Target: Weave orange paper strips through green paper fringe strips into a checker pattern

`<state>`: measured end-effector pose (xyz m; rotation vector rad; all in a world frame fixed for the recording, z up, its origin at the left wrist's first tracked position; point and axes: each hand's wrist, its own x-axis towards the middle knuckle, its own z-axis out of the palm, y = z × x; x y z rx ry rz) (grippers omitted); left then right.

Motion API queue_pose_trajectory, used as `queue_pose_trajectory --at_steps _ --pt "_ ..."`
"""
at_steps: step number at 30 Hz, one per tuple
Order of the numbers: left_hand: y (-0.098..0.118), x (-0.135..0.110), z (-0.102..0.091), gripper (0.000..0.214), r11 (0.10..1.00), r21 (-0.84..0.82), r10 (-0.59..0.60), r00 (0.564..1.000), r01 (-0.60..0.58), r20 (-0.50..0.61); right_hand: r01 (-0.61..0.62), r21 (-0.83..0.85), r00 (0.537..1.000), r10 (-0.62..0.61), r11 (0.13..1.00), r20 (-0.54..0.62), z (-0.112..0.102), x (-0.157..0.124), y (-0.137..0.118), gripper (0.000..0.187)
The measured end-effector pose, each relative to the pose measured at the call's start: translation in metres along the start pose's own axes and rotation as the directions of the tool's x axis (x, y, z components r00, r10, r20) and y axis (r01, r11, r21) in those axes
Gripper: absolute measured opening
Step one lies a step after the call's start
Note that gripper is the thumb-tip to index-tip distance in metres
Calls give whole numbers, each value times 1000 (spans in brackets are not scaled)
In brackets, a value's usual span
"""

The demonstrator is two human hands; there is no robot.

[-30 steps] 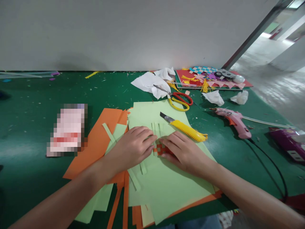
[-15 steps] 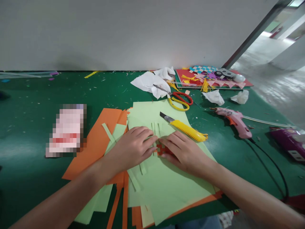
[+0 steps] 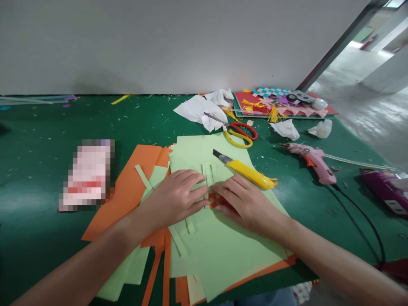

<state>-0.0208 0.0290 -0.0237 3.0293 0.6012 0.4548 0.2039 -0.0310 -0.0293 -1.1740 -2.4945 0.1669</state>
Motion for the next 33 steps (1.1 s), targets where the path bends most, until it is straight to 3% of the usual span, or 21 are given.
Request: queue_pose_trajectory --at_steps 10,19,33 --pt "1 1 1 25 1000 16 8 1000 -8 -13 13 -15 1000 -13 1000 -13 0 1 0 27" --pt "-1 4 1 27 990 142 13 1000 -17 26 10 -164 999 -1 986 53 1 0 -4 28" --pt "-1 4 0 32 983 179 29 1000 -28 -4 22 -166 999 -14 986 48 1 1 -4 29"
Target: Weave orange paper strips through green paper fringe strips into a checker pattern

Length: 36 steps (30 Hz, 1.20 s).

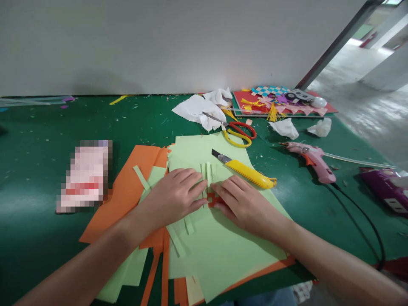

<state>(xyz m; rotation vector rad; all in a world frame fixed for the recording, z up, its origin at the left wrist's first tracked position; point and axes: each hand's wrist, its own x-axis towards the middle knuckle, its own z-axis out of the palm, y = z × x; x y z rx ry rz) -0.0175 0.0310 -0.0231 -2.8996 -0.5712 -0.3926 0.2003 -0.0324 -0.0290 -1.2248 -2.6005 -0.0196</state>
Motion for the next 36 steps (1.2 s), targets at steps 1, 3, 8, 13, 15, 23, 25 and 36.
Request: queue_pose_trajectory --at_steps 1,3,8,13,15,23,25,36 --pt "0 0 0 33 1000 -1 3 1000 -3 0 0 -2 1000 0 1000 -3 0 0 0 30" --pt "0 0 0 34 1000 0 5 1000 -5 2 -4 -10 1000 4 1000 -4 0 0 0 33" --pt "1 0 0 35 1000 1 3 1000 -3 2 -4 -27 1000 4 1000 24 1 -1 0 36" --pt "1 -1 0 33 1000 7 1 1000 -1 7 -9 -17 999 10 1000 32 2 -1 1 35" --pt "1 -1 0 34 1000 10 0 1000 0 10 -12 -14 1000 13 1000 22 2 -1 0 36" --pt "1 1 0 35 1000 -20 -12 999 13 32 -22 -9 999 22 1000 29 0 0 -1 35" --pt "1 1 0 36 1000 -22 -12 999 12 36 -21 -11 999 22 1000 30 0 0 -1 35" --pt "2 2 0 36 993 -113 -34 998 40 53 -8 -23 999 9 1000 41 1 -1 -1 32"
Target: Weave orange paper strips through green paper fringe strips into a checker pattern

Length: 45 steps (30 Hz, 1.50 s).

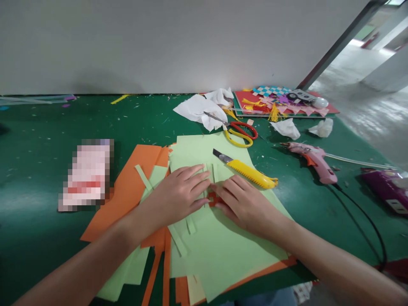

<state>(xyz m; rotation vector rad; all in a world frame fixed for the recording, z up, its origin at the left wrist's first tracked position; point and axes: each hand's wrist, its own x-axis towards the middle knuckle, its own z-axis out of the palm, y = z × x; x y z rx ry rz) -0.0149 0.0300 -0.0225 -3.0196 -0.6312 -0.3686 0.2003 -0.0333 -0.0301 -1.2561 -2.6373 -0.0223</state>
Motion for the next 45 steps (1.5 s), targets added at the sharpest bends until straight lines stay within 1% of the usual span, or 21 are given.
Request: queue_pose_trajectory --at_steps 5,10,18,22,24,27,29,31,35,39,45 --pt "-2 0 4 37 999 -46 -23 1000 24 13 10 -5 1000 -10 1000 -13 -2 1 0 31" --pt "-4 -1 7 38 996 -80 -42 999 41 -10 4 31 1000 -3 1000 -24 -3 2 0 29" --pt "-2 -1 5 35 989 -127 -77 996 71 -43 1 50 1000 0 999 -10 -4 1 0 30" --pt "-2 -1 5 34 990 -119 -84 996 79 -38 3 44 1000 -3 999 -6 -4 1 0 31" --pt "-2 -1 4 32 993 -102 -63 996 56 -62 9 38 1000 -8 999 -17 -3 1 0 30" --pt "-2 -3 0 25 994 -97 35 993 -46 -114 16 31 999 -15 999 -42 -2 1 1 26" --pt "-1 -3 -2 17 986 -124 101 989 -115 -111 18 27 999 -17 999 -47 -2 0 1 25" --pt "1 -3 -4 12 976 -158 136 987 -149 -88 20 23 999 -19 1000 -48 -2 -1 2 24" --pt "3 -1 -4 12 974 -170 145 988 -151 -49 22 17 999 -22 1000 -33 -1 -1 2 25" --pt "2 -1 -3 13 975 -163 142 988 -150 -57 20 11 1000 -20 1000 -12 0 -1 2 27" --pt "2 -3 -2 14 976 -167 135 990 -142 -49 22 19 999 -21 1000 -26 0 0 2 27"
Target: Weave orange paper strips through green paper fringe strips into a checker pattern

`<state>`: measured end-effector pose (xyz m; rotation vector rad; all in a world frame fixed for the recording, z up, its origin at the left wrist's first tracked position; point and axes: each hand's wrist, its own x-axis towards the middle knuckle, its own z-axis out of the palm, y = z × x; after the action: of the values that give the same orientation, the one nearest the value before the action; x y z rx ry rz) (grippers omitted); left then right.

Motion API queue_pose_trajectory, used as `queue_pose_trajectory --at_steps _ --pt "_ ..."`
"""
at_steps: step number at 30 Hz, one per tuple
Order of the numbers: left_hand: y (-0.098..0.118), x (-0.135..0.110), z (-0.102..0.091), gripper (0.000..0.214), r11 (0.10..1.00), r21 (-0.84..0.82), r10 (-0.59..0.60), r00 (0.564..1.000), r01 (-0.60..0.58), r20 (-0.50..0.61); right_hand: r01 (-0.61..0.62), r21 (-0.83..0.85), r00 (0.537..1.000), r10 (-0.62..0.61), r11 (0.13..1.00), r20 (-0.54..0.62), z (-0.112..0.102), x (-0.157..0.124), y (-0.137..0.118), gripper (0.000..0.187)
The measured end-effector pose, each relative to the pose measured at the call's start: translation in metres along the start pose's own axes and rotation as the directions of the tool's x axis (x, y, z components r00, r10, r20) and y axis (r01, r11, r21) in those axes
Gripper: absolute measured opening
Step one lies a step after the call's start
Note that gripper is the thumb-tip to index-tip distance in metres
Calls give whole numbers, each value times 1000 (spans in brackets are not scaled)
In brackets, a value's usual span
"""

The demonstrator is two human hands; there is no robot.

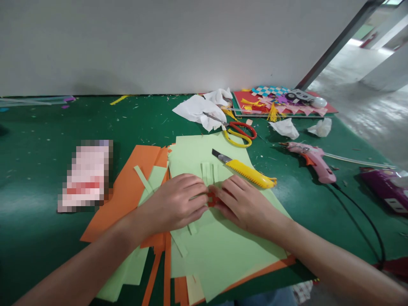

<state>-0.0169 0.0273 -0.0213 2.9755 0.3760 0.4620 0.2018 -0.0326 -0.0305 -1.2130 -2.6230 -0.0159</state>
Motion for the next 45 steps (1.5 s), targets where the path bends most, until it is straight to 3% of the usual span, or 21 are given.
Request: queue_pose_trajectory --at_steps 15,21,29,40,45 --pt "-4 -4 -8 16 999 36 -8 998 10 -65 -1 20 1000 0 1000 7 -1 0 0 32" --pt "-4 -5 -5 20 1000 15 -1 1000 1 -20 -18 105 999 22 994 -31 0 -1 1 41" --pt "0 -5 -1 19 999 23 -22 1000 22 16 -114 198 988 133 974 -82 -4 -4 -3 36" --pt "2 -3 4 19 997 -12 -82 996 82 23 -119 221 986 141 968 -86 -2 -4 -1 26" --pt "3 -2 3 18 997 -16 -77 996 77 40 -107 233 988 130 967 -88 -5 -6 1 37"
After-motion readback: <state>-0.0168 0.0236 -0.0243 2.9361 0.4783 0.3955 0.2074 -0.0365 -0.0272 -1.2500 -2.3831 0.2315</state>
